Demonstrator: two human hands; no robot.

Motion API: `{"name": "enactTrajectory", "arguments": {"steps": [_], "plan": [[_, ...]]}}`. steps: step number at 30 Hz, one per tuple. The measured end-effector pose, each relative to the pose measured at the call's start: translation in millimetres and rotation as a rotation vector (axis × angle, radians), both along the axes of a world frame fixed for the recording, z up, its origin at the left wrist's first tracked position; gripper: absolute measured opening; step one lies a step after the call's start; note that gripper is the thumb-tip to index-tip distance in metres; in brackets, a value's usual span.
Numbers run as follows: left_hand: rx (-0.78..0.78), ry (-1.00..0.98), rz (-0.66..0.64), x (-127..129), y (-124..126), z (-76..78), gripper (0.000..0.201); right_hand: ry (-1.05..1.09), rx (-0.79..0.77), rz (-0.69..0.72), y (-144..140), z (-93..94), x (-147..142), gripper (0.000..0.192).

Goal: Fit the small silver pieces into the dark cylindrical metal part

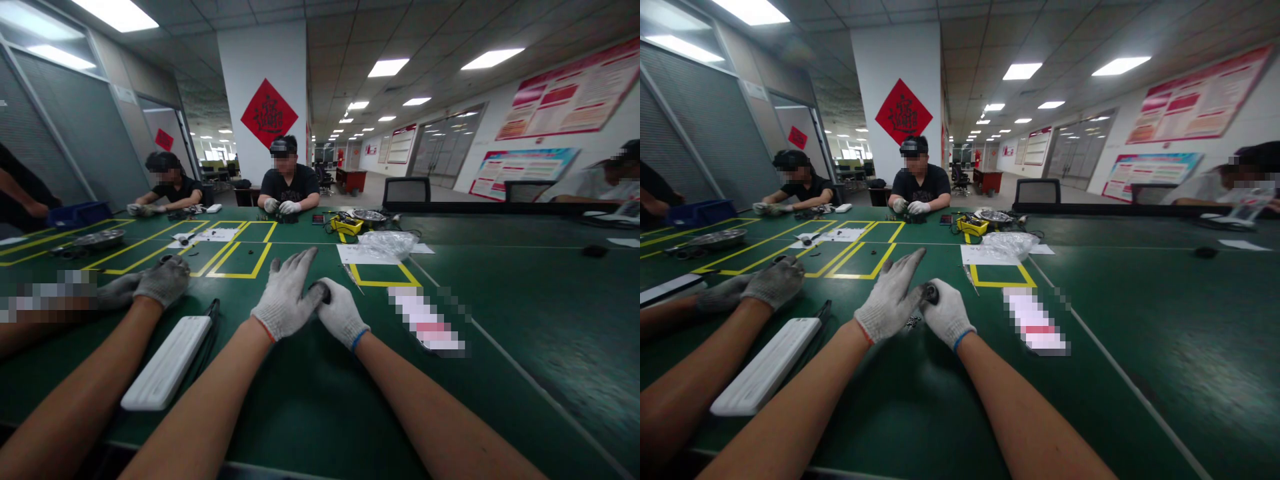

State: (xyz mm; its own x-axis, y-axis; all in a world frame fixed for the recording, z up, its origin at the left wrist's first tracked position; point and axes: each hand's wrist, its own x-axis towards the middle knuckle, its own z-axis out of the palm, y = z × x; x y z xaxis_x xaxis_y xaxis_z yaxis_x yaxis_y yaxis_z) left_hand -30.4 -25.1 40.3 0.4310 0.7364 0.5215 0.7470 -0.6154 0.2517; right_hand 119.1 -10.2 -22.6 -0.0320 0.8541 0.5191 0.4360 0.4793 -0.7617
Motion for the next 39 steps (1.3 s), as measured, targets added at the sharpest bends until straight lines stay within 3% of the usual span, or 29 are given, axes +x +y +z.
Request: {"name": "enactTrajectory", "arguments": {"steps": [12, 22, 31, 39], "plan": [[-0.063, -0.024, 0.003, 1.1, 0.9, -2.2, 0.074, 0.009, -0.009, -0.005, -1.2, 0.9, -1.2, 0.007], [-0.006, -0.062, 0.001, 0.6, 4.1, -5.2, 0.083, -0.012, 0.013, 0.015, 0.2, -0.1, 1.0, 0.015], [0.122, -0.127, -0.117, 4.1, -4.6, -2.8, 0.076, 0.045, 0.066, 0.071, 9.6, -14.0, 1.3, 0.017], [0.149, -0.152, -0.135, 5.2, -4.0, -3.5, 0.073, 0.024, 0.071, 0.059, 8.3, -13.0, 1.6, 0.018]]}}
